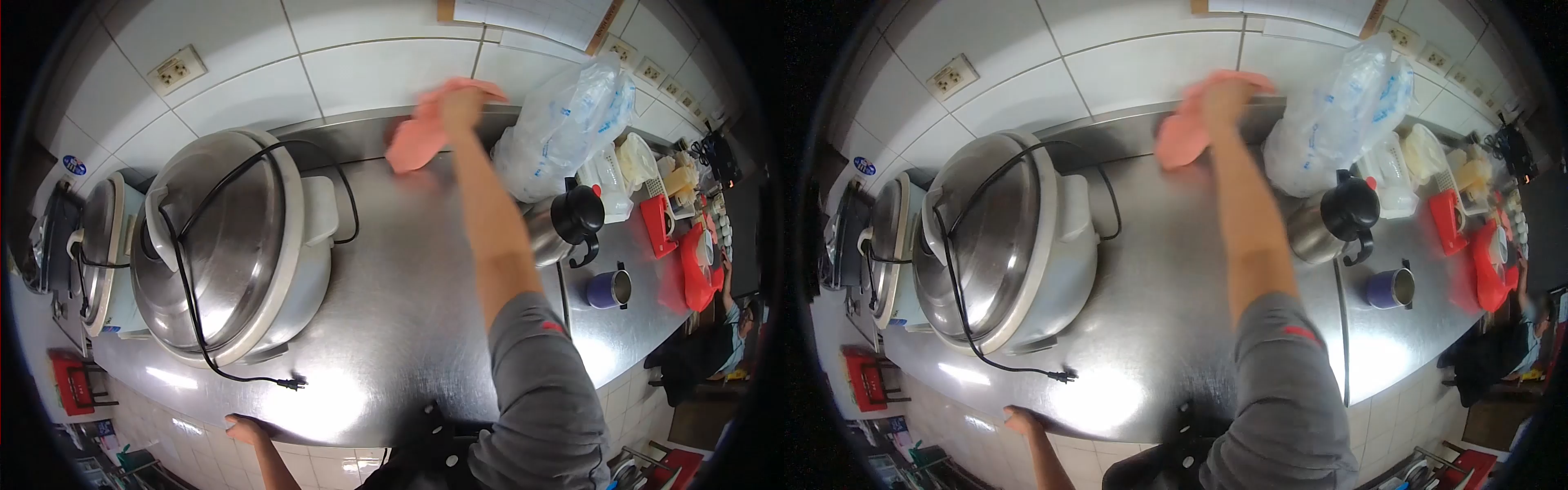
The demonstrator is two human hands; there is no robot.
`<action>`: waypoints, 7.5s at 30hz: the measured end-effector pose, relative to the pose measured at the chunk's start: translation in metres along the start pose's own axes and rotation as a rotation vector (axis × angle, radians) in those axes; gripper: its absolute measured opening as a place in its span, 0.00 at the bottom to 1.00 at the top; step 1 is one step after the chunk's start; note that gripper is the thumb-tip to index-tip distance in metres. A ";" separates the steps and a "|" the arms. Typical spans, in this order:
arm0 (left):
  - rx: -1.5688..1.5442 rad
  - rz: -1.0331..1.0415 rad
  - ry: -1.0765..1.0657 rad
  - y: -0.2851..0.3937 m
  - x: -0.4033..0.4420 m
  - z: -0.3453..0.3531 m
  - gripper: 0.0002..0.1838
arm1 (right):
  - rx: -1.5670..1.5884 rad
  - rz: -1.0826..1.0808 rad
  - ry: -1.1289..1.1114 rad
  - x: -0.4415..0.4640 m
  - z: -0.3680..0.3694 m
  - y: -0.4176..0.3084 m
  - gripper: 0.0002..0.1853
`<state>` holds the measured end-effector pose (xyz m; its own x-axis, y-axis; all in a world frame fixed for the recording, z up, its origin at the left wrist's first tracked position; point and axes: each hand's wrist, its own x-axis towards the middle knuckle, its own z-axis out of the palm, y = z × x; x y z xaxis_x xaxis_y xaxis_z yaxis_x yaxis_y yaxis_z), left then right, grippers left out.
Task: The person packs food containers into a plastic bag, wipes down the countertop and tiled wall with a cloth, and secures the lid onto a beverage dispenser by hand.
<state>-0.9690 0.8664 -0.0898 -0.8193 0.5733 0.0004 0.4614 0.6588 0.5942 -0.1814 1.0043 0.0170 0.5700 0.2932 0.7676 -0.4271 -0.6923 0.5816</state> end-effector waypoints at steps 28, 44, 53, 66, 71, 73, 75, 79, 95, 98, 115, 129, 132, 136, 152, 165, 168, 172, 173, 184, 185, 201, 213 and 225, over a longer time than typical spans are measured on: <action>0.016 0.022 0.041 -0.015 0.013 0.013 0.38 | 2.997 0.444 -1.115 0.011 -0.041 0.102 0.18; 0.016 0.059 0.071 -0.036 0.025 0.013 0.38 | 2.272 0.276 0.373 0.094 -0.012 0.103 0.04; -0.109 0.214 0.087 -0.045 0.034 0.024 0.38 | 2.429 0.211 0.140 0.091 0.018 0.103 0.11; -0.044 0.086 0.062 -0.032 0.021 0.010 0.38 | 2.664 0.436 -0.032 0.082 0.041 0.056 0.19; -0.038 0.090 0.097 -0.032 0.026 0.017 0.36 | 2.299 0.477 -0.351 0.057 0.058 0.066 0.22; -0.034 -0.006 0.018 -0.009 0.004 0.001 0.37 | 2.341 0.420 -0.095 0.085 0.036 0.095 0.22; -0.059 0.053 0.076 -0.015 0.010 0.012 0.37 | 2.505 0.486 -0.118 0.095 0.034 0.076 0.23; -0.090 0.024 0.034 -0.019 0.015 0.009 0.37 | 2.543 0.532 -0.215 0.059 0.079 0.025 0.23; -0.016 -0.005 0.029 -0.010 0.004 0.004 0.37 | 2.275 0.378 -0.134 0.079 0.012 0.101 0.19; -0.051 0.136 0.115 -0.001 -0.009 0.000 0.37 | 2.653 0.515 -0.061 0.080 0.044 0.037 0.23; 0.004 -0.019 0.028 -0.012 0.007 0.003 0.37 | 2.106 0.532 -0.691 0.048 0.064 0.044 0.09; -0.037 0.084 0.094 0.004 -0.012 -0.003 0.36 | 2.421 0.403 -0.218 0.077 0.026 0.105 0.06; -0.016 -0.001 0.012 0.000 -0.004 -0.001 0.36 | 2.278 0.424 -0.352 0.054 0.050 0.080 0.06; -0.004 0.067 0.092 -0.019 0.014 0.011 0.36 | 2.230 0.366 -0.496 0.055 0.069 0.058 0.09; 0.034 0.036 0.104 -0.031 0.026 0.019 0.37 | 2.212 0.125 -0.205 0.074 -0.014 0.106 0.14; -0.023 -0.026 -0.010 -0.003 -0.002 0.000 0.38 | 1.975 -0.017 -0.231 0.038 -0.008 0.084 0.11; 0.011 0.012 0.068 -0.029 0.030 0.023 0.37 | 1.855 -0.183 -0.214 0.041 -0.007 0.075 0.11; 0.021 -0.046 0.017 -0.012 0.008 0.005 0.39 | 1.933 0.053 0.038 0.076 -0.040 0.114 0.08; 0.044 -0.049 0.027 -0.010 0.008 0.005 0.39 | 1.938 0.050 0.029 0.079 -0.043 0.110 0.08; 0.000 -0.006 0.026 -0.023 0.017 0.016 0.39 | 1.876 -0.161 0.130 0.089 -0.054 0.122 0.08; 0.004 -0.009 0.048 -0.024 0.018 0.012 0.39 | 1.895 -0.102 0.125 0.102 -0.063 0.130 0.07; 0.020 0.017 0.106 0.018 -0.021 -0.009 0.37 | 2.408 0.288 0.666 0.176 -0.140 0.149 0.10; 0.027 -0.007 0.074 -0.016 0.005 0.014 0.37 | 2.013 -0.338 0.540 0.135 -0.139 0.135 0.31; -0.059 0.053 0.064 -0.008 -0.006 -0.002 0.35 | 1.592 -0.428 0.704 0.129 -0.158 0.132 0.32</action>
<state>-0.9687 0.8563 -0.0930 -0.8152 0.5730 0.0837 0.4854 0.5973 0.6384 -0.2747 1.0551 0.2351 -0.1096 0.5073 0.8547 0.9166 -0.2811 0.2844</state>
